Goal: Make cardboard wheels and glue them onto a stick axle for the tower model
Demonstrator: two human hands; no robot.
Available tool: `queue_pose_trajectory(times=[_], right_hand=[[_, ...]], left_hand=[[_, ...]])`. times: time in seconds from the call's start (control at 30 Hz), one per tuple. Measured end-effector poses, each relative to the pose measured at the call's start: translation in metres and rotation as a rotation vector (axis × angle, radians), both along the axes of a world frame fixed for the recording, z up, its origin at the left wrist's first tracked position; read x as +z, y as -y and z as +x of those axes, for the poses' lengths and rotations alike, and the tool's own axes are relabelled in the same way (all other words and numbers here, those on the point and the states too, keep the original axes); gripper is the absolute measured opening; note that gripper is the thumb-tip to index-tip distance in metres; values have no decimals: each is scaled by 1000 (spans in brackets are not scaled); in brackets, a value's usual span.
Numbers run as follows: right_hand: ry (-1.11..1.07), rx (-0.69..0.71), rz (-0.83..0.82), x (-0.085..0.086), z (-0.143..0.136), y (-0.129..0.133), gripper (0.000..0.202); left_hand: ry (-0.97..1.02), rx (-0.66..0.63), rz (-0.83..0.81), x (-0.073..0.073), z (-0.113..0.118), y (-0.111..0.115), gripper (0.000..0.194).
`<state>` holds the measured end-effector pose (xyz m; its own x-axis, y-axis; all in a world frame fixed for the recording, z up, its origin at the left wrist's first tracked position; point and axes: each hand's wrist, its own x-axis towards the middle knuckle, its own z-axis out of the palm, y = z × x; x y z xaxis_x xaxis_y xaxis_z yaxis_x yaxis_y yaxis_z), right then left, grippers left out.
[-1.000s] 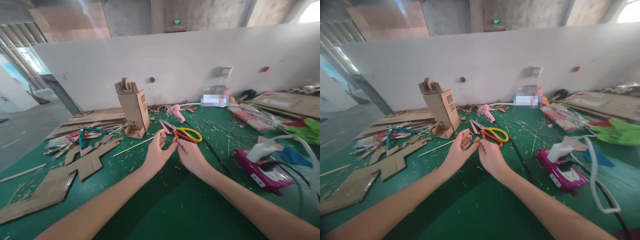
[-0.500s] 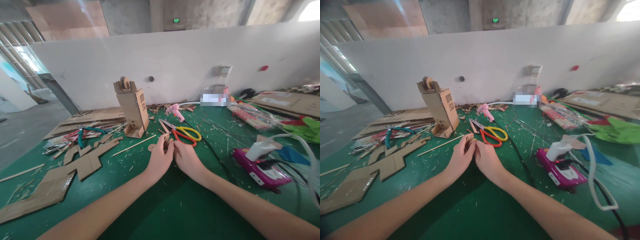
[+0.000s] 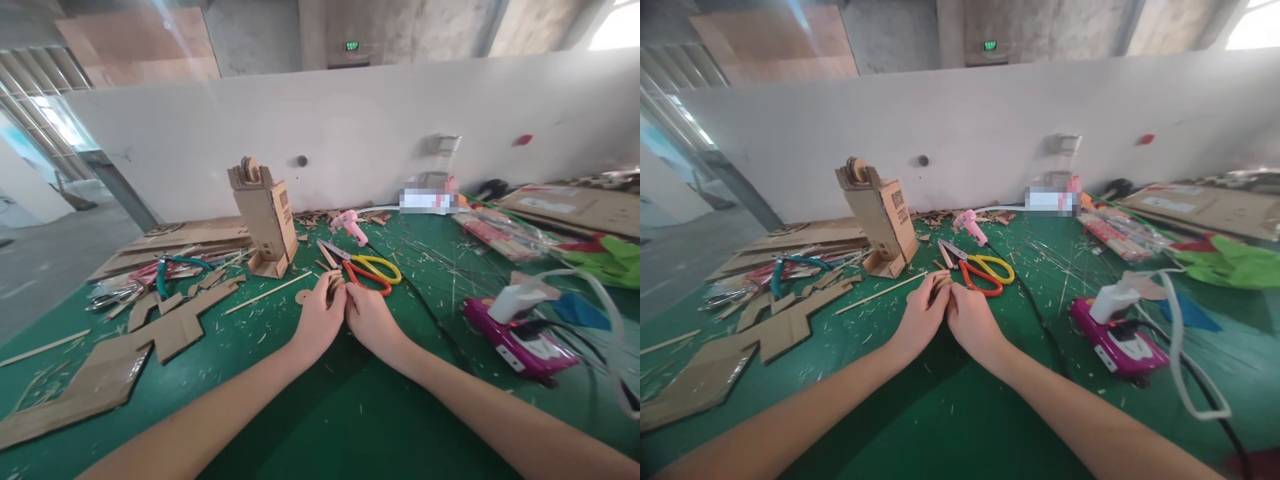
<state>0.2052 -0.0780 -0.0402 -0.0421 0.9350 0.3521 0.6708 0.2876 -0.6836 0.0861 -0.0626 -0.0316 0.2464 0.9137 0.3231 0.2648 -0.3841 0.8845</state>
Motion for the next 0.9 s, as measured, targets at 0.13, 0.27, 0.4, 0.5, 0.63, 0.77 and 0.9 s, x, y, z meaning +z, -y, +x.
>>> queue_pose_trajectory(times=[0.13, 0.27, 0.4, 0.5, 0.63, 0.77, 0.9], right_hand=[[-13, 12, 8, -2, 0, 0, 20], [-6, -10, 8, -2, -1, -2, 21], [-88, -6, -49, 7, 0, -3, 25], [-230, 49, -131, 18, 4, -1, 24], [-376, 109, -98, 21, 12, 1, 19], [-464, 62, -116, 15, 13, -3, 25], [-528, 89, -117, 14, 11, -5, 20]], left_hand=[[14, -50, 5, -1, 0, -1, 25], [36, -78, -7, -2, 0, -4, 26], [128, -123, -94, -2, -3, -11, 24], [307, -139, -240, -1, -5, -17, 23], [520, -167, -445, 6, -9, -27, 19], [578, -209, -606, 16, -13, -31, 15], [550, -258, -598, 17, -13, -28, 18]])
